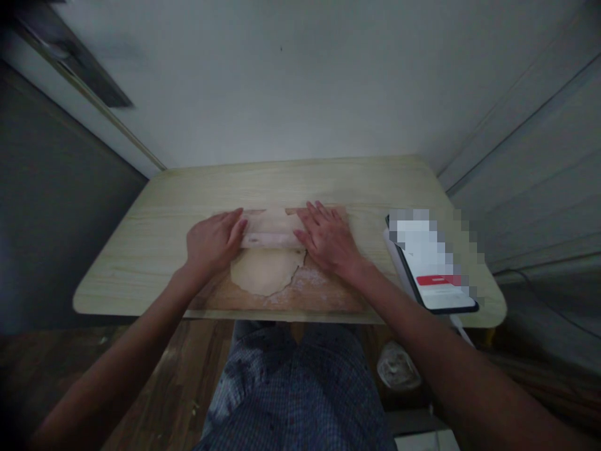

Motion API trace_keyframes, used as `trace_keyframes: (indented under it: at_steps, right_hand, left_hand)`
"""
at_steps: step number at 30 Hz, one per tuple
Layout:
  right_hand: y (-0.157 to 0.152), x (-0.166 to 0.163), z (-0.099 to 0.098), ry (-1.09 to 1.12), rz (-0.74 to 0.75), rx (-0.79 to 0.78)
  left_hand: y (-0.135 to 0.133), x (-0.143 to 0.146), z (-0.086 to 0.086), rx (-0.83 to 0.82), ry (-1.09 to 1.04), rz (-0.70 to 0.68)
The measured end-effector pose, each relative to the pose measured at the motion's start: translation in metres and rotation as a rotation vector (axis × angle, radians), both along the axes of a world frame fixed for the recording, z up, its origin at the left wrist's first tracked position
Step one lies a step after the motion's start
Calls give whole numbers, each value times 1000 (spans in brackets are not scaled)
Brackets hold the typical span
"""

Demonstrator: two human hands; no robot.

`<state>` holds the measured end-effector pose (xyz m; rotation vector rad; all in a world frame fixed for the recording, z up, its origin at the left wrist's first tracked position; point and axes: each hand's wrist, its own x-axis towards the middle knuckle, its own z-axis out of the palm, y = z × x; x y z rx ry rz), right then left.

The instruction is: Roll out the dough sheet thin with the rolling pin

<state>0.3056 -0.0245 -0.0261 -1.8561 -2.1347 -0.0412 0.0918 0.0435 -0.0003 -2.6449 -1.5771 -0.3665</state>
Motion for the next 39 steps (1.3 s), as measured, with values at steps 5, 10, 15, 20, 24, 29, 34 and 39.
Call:
trace_keyframes:
  at_steps: [5, 10, 15, 20, 24, 29, 34, 39]
  right_hand:
    - [-25, -1, -6, -61, 139, 88]
    - [-38, 0, -7, -139, 248, 155]
    - [-37, 0, -9, -133, 176, 172]
    - [-35, 1, -16, 4, 113, 237]
    - [-36, 1, -18, 90, 72, 241]
    - [-39, 0, -16, 73, 35, 223]
    - [-41, -1, -17, 104, -28, 261]
    - [-42, -1, -18, 148, -54, 285]
  left_hand:
    - [-28, -13, -13, -17, -140, -66]
    - [-39, -29, -17, -159, -385, -130]
    - [-29, -42, -8, -419, -964, 104]
    - [-22, -53, 5, -821, -1576, 426]
    - [-27, -53, 13, -1043, -1619, 513]
    - [-28, -46, 17, -1050, -1582, 529]
    - [-19, -40, 25, -1083, -1600, 545]
    - [-11, -33, 29, -1094, -1563, 550]
